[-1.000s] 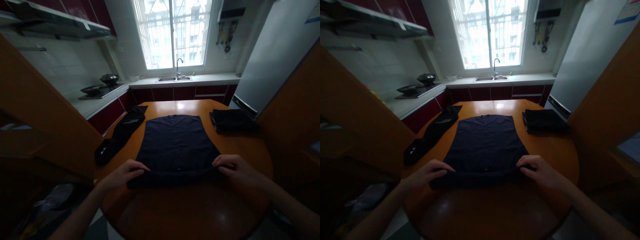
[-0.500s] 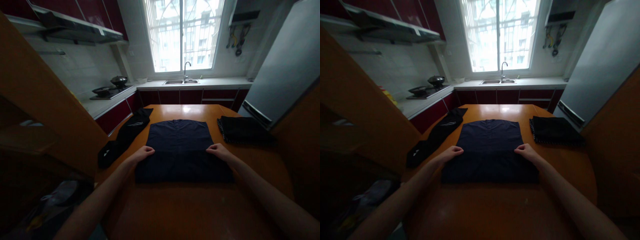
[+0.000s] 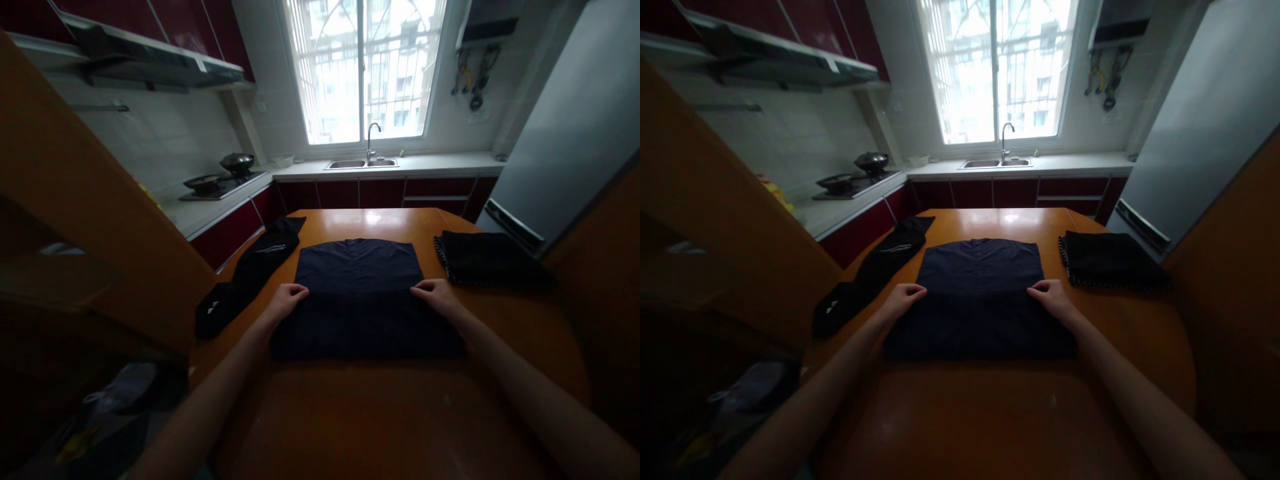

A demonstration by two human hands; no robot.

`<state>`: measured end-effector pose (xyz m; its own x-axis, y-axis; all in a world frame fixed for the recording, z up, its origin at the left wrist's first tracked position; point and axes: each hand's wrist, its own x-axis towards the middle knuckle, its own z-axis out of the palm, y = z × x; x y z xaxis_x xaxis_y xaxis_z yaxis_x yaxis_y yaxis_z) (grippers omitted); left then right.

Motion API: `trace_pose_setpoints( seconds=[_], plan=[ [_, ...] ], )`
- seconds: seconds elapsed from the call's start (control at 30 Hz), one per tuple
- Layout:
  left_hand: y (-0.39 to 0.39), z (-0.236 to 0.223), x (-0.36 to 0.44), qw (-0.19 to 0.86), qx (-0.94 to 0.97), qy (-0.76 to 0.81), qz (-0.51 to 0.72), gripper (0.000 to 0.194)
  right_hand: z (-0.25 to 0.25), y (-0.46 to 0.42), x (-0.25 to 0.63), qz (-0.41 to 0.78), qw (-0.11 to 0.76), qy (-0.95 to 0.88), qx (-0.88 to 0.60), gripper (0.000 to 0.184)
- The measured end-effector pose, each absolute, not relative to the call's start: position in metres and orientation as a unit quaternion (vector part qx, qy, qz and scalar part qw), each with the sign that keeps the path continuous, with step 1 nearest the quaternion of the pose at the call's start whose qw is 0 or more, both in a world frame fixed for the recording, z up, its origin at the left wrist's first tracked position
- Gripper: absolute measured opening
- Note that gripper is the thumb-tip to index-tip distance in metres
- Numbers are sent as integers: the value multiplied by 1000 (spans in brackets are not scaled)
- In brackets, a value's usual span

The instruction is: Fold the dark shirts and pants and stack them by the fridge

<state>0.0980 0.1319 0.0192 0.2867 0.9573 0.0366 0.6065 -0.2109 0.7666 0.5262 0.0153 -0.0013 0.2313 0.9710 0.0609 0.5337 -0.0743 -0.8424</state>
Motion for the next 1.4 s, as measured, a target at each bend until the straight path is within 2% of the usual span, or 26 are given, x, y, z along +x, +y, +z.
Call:
trace_pose_setpoints(
  seconds=[0.4, 0.6, 0.7, 0.8, 0.9, 1.1, 1.23, 1.4],
  plan=[
    [149, -3, 114, 247, 735, 571, 271, 24, -12, 58, 523, 224, 338, -584, -703, 22],
    [159, 5, 112, 226, 764, 555, 240, 21, -6, 60, 530, 197, 293, -618, -703, 25],
    [148, 12, 126, 188, 777, 550, 241, 30, 2, 60, 525, 170, 267, -627, -712, 23],
    [121, 12, 162, 126, 837, 483, 225, 47, 10, 54, 499, 67, 240, -660, -709, 38],
    [91, 0, 204, 65, 908, 382, 160, 53, 8, 44, 450, -10, 211, -744, -634, 49],
    [69, -33, 234, -13, 931, 348, 112, 56, -27, 26, 386, 33, 152, -768, -622, 58],
    [71, -35, 228, -33, 928, 355, 111, 58, -36, 25, 399, 39, 140, -732, -666, 63],
    [80, -27, 199, -5, 909, 409, 86, 64, -37, 21, 439, 43, 110, -676, -728, 74]
  ],
)
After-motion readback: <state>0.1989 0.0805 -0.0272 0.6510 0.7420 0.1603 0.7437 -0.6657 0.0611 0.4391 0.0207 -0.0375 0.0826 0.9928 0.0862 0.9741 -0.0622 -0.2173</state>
